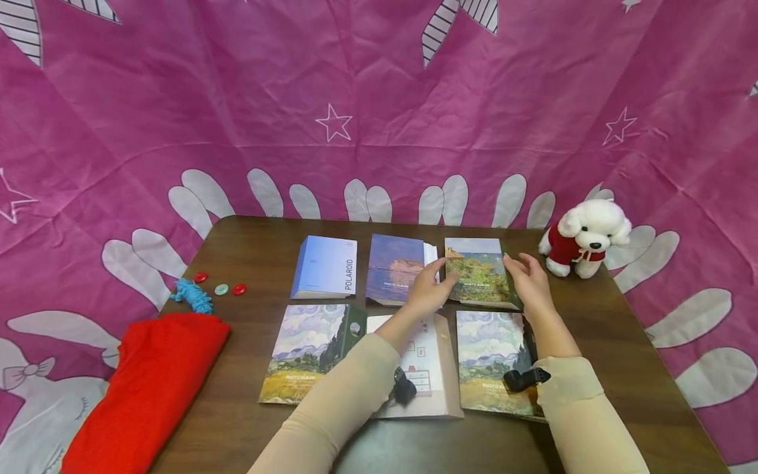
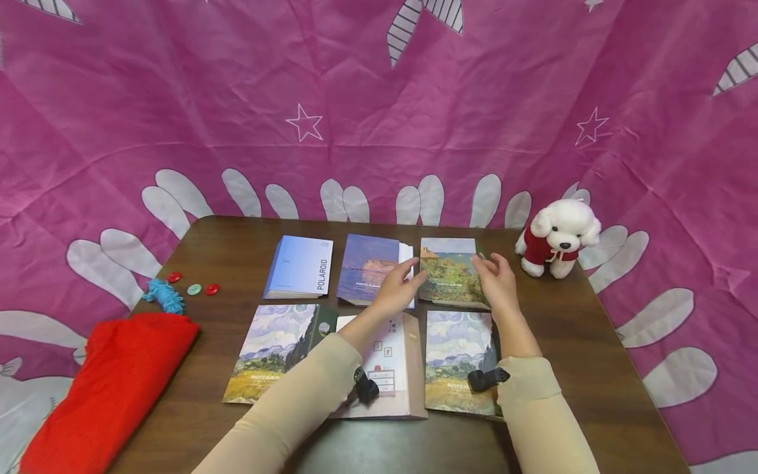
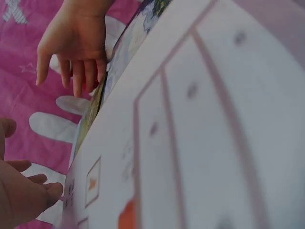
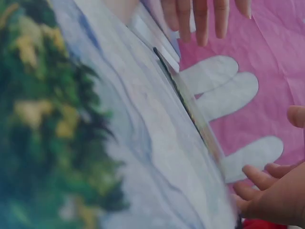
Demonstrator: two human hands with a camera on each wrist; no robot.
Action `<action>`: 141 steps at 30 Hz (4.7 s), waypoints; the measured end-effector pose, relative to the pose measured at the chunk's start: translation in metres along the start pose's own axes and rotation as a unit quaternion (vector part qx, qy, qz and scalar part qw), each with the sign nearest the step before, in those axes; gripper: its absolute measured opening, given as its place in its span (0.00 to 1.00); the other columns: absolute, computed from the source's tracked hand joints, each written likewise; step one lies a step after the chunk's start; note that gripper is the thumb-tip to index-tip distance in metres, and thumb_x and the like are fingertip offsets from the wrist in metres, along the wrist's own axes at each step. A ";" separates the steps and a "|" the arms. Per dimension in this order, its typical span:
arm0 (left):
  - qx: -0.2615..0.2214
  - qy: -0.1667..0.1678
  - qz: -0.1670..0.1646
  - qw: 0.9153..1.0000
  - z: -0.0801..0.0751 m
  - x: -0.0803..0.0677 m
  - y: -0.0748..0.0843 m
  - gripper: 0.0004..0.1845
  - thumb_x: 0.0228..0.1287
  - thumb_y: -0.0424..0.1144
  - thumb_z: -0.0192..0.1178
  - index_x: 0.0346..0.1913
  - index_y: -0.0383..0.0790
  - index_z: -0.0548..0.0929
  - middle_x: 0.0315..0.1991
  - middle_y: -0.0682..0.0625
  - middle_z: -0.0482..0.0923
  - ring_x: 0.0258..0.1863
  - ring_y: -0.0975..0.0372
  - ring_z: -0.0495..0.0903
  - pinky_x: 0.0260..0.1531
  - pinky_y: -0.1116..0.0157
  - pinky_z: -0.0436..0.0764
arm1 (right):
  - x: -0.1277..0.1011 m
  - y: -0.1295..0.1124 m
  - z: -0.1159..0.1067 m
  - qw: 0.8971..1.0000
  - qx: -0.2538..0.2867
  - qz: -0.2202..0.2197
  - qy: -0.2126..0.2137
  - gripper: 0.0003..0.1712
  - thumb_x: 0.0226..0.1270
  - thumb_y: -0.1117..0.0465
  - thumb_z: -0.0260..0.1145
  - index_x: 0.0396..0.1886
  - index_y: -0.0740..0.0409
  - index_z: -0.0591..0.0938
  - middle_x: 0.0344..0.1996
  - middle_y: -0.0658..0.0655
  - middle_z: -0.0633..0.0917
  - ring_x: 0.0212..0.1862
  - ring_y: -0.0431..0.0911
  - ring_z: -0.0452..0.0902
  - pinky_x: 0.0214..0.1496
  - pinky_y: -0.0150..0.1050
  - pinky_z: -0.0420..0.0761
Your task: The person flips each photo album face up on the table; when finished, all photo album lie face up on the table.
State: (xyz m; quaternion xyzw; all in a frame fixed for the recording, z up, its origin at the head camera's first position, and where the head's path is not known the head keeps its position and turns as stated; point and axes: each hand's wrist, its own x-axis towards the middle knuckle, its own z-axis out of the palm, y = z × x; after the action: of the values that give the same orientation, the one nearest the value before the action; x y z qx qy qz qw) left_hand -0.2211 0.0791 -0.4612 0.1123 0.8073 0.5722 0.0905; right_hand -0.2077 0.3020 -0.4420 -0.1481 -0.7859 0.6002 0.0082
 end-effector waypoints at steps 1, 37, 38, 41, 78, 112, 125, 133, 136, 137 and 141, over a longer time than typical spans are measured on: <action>-0.005 -0.005 -0.004 1.000 0.003 0.001 0.001 0.33 0.77 0.55 0.52 0.77 0.44 0.65 0.76 0.45 0.63 0.74 0.48 0.63 0.71 0.48 0.65 | 0.001 0.002 -0.002 1.000 0.009 0.007 0.000 0.49 0.76 0.38 0.56 0.83 0.56 0.47 0.78 0.64 0.58 0.79 0.58 0.49 0.78 0.58 0.51; -0.080 -0.100 -0.104 0.986 0.045 0.012 0.012 0.40 0.69 0.72 0.49 0.78 0.59 0.63 0.79 0.52 0.58 0.76 0.51 0.60 0.71 0.43 0.62 | 0.016 -0.005 0.000 0.949 0.296 0.045 0.098 0.24 0.78 0.61 0.58 0.71 0.53 0.76 0.50 0.45 0.77 0.47 0.37 0.75 0.40 0.25 0.79; -0.085 -0.100 -0.104 0.986 0.045 0.012 0.012 0.40 0.68 0.72 0.49 0.78 0.61 0.62 0.78 0.52 0.58 0.75 0.50 0.61 0.70 0.42 0.63 | 0.015 -0.006 0.001 0.947 0.305 0.042 0.094 0.23 0.78 0.62 0.57 0.70 0.54 0.76 0.50 0.46 0.77 0.47 0.38 0.75 0.40 0.26 0.80; -0.103 -0.094 -0.095 0.986 0.044 0.012 0.014 0.40 0.68 0.72 0.49 0.78 0.62 0.62 0.78 0.51 0.59 0.75 0.49 0.61 0.70 0.41 0.61 | 0.013 -0.007 0.005 0.939 0.333 0.022 0.082 0.21 0.78 0.64 0.56 0.67 0.57 0.79 0.47 0.48 0.80 0.45 0.38 0.78 0.39 0.27 0.82; -0.076 -0.117 -0.072 0.988 0.009 0.025 -0.004 0.41 0.73 0.68 0.44 0.81 0.52 0.56 0.79 0.48 0.58 0.74 0.49 0.63 0.73 0.43 0.58 | 0.018 0.009 -0.007 0.995 0.034 0.079 -0.057 0.45 0.78 0.38 0.50 0.81 0.61 0.54 0.80 0.64 0.52 0.80 0.60 0.45 0.78 0.57 0.51; -0.098 -0.022 0.026 0.995 -0.097 -0.021 0.008 0.33 0.78 0.55 0.50 0.76 0.41 0.65 0.70 0.43 0.70 0.71 0.47 0.67 0.66 0.43 0.70 | -0.031 -0.018 0.058 0.983 0.134 -0.025 -0.123 0.37 0.83 0.48 0.50 0.76 0.70 0.55 0.74 0.69 0.64 0.74 0.61 0.61 0.75 0.53 0.61; -0.072 0.066 -0.005 0.995 -0.178 -0.064 -0.032 0.31 0.78 0.54 0.52 0.76 0.42 0.66 0.71 0.45 0.71 0.73 0.51 0.65 0.73 0.48 0.61 | -0.057 -0.029 0.123 0.970 0.189 -0.012 -0.153 0.31 0.82 0.54 0.51 0.73 0.70 0.60 0.71 0.72 0.67 0.72 0.62 0.64 0.74 0.56 0.63; -0.073 0.105 -0.030 0.991 -0.202 -0.099 -0.067 0.29 0.79 0.45 0.53 0.74 0.32 0.67 0.70 0.39 0.71 0.72 0.49 0.66 0.73 0.51 0.61 | -0.082 -0.031 0.156 0.966 0.192 0.010 -0.173 0.32 0.79 0.57 0.55 0.73 0.70 0.62 0.72 0.71 0.67 0.72 0.63 0.63 0.74 0.56 0.64; -0.070 0.120 -0.046 0.989 -0.206 -0.112 -0.076 0.28 0.79 0.45 0.54 0.73 0.33 0.68 0.71 0.39 0.70 0.73 0.49 0.65 0.74 0.50 0.60 | -0.095 -0.030 0.169 0.964 0.187 0.009 -0.188 0.33 0.78 0.57 0.57 0.74 0.70 0.62 0.73 0.71 0.66 0.73 0.64 0.61 0.74 0.57 0.63; -0.067 0.127 -0.050 0.988 -0.207 -0.117 -0.079 0.27 0.79 0.44 0.54 0.73 0.34 0.69 0.71 0.39 0.70 0.73 0.48 0.64 0.73 0.49 0.60 | -0.100 -0.029 0.174 0.963 0.187 0.006 -0.195 0.33 0.78 0.58 0.57 0.74 0.70 0.61 0.72 0.71 0.65 0.74 0.65 0.60 0.74 0.57 0.63; -0.054 0.147 -0.051 0.986 -0.209 -0.136 -0.087 0.26 0.78 0.43 0.55 0.72 0.36 0.71 0.70 0.37 0.71 0.71 0.45 0.67 0.72 0.47 0.62 | -0.116 -0.022 0.192 0.958 0.174 -0.003 -0.227 0.34 0.78 0.59 0.56 0.75 0.71 0.59 0.73 0.73 0.64 0.74 0.65 0.59 0.75 0.56 0.62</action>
State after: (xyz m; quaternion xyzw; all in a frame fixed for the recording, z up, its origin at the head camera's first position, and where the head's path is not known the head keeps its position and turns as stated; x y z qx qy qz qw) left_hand -0.1552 -0.1759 -0.4724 -0.0191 0.7844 0.6199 0.0063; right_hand -0.1383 0.0877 -0.4556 -0.0019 -0.6512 0.7452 -0.1434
